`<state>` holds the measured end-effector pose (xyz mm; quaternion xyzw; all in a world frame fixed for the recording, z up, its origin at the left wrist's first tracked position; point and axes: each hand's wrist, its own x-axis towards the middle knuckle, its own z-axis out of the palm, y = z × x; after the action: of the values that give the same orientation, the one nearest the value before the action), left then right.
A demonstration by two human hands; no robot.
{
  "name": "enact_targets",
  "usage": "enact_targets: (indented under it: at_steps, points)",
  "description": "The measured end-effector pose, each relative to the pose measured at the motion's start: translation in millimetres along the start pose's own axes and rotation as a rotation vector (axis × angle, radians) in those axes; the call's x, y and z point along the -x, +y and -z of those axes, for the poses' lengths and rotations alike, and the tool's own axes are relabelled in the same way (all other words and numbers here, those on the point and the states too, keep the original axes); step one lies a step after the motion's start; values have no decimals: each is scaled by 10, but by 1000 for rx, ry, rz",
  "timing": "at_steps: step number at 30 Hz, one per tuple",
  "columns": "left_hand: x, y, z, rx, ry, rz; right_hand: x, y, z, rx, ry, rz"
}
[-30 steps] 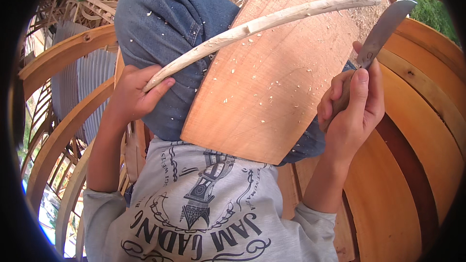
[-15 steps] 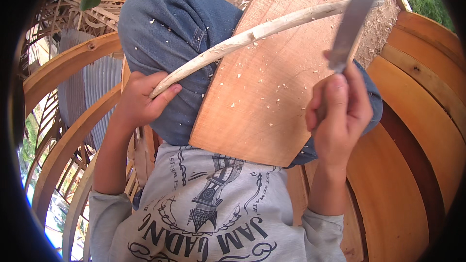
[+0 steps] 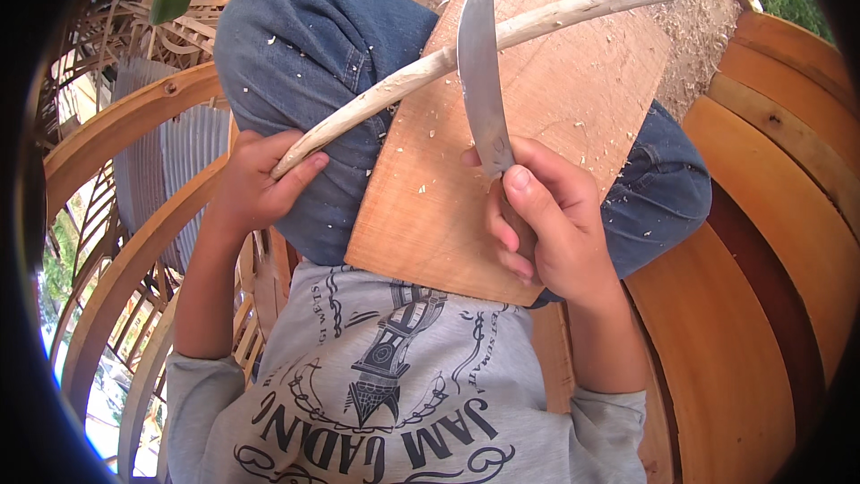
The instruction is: The person sits cross-legged and uses a curved knife to shave and smooth a long, thin piece of wood. They hold the wood against a flat wooden board on their lap and repeatedly scrape the surface to remove bark and shape the stick.
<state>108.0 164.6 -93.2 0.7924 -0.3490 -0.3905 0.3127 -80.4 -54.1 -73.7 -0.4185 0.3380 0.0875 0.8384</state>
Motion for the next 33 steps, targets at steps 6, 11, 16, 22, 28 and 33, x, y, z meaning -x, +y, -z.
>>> enact_targets:
  at_steps: [6,11,16,22,28,33]
  points:
    - [11,-11,-10,13,-2,16,-33,-85,-17,76,405,330]
    - [3,0,3,-4,-15,35,-6,18,-4,612,270,254]
    - [-9,8,-13,-21,-5,39,-48,-79,7,638,357,253]
    - [13,3,-27,12,6,45,-90,-203,106,165,349,376]
    - [-17,-1,6,18,-25,76,-85,-124,63,462,346,250]
    - [-44,28,16,4,-39,52,-70,49,0,528,299,309]
